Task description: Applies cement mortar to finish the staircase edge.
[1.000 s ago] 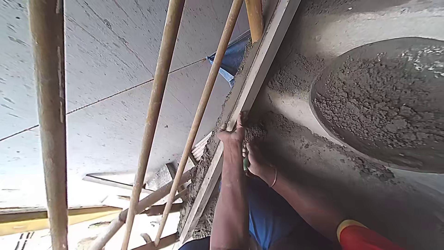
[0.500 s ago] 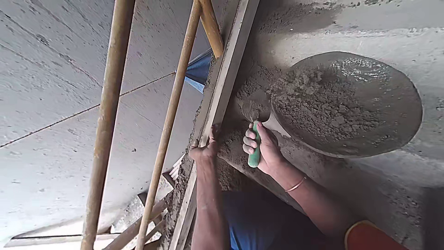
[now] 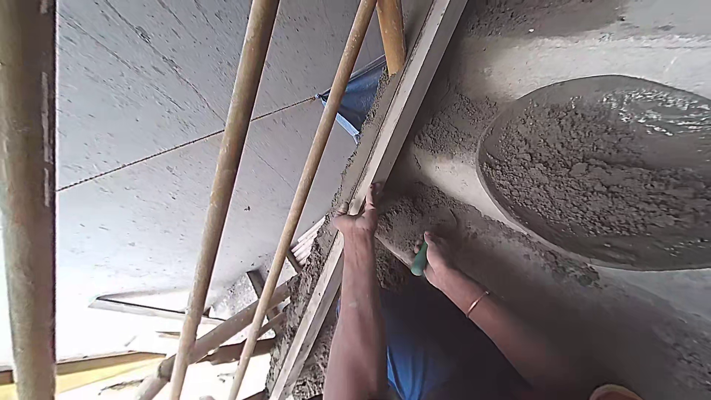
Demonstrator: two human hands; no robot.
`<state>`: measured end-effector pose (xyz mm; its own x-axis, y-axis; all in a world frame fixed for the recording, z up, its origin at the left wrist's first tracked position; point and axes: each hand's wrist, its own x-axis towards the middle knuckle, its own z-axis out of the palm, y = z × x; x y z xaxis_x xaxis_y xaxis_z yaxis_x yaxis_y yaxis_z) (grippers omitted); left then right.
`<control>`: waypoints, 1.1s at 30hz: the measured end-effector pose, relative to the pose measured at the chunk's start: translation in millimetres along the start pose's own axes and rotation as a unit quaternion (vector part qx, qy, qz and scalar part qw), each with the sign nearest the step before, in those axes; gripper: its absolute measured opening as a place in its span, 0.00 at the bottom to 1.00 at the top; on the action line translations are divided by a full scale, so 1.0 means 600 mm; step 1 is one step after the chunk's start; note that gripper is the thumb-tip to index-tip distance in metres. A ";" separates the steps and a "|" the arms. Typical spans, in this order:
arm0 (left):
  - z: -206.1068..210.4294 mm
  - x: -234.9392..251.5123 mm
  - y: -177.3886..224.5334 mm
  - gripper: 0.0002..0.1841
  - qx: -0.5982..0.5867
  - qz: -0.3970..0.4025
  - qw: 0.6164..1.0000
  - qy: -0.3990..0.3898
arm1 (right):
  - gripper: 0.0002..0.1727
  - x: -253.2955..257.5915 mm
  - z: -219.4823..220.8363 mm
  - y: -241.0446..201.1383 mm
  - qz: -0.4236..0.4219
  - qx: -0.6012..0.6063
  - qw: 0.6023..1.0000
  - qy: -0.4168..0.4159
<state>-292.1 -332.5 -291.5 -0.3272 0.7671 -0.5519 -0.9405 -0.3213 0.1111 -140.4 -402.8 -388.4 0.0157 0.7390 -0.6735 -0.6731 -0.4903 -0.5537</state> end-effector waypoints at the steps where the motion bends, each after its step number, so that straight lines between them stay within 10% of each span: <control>1: -0.001 -0.003 0.001 0.32 0.003 0.002 1.000 0.005 | 0.14 0.016 0.010 -0.001 -0.006 -0.004 1.000 0.007; 12: -0.004 0.010 0.003 0.32 0.002 0.004 1.000 -0.001 | 0.12 0.088 0.182 -0.010 -0.047 -0.098 0.994 -0.022; 26: -0.004 -0.001 0.009 0.34 -0.001 -0.034 0.999 -0.008 | 0.14 0.025 0.163 -0.060 -0.011 -0.001 0.993 -0.114; 33: -0.005 0.000 0.005 0.32 -0.018 -0.016 1.000 -0.005 | 0.20 -0.118 0.110 -0.201 -0.075 0.127 0.951 -0.273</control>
<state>-294.7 -335.3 -293.3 -0.2973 0.7835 -0.5457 -0.9470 -0.3150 0.0638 -109.2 -365.8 -241.6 -0.2135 0.9556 -0.2032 -0.8512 -0.2841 -0.4413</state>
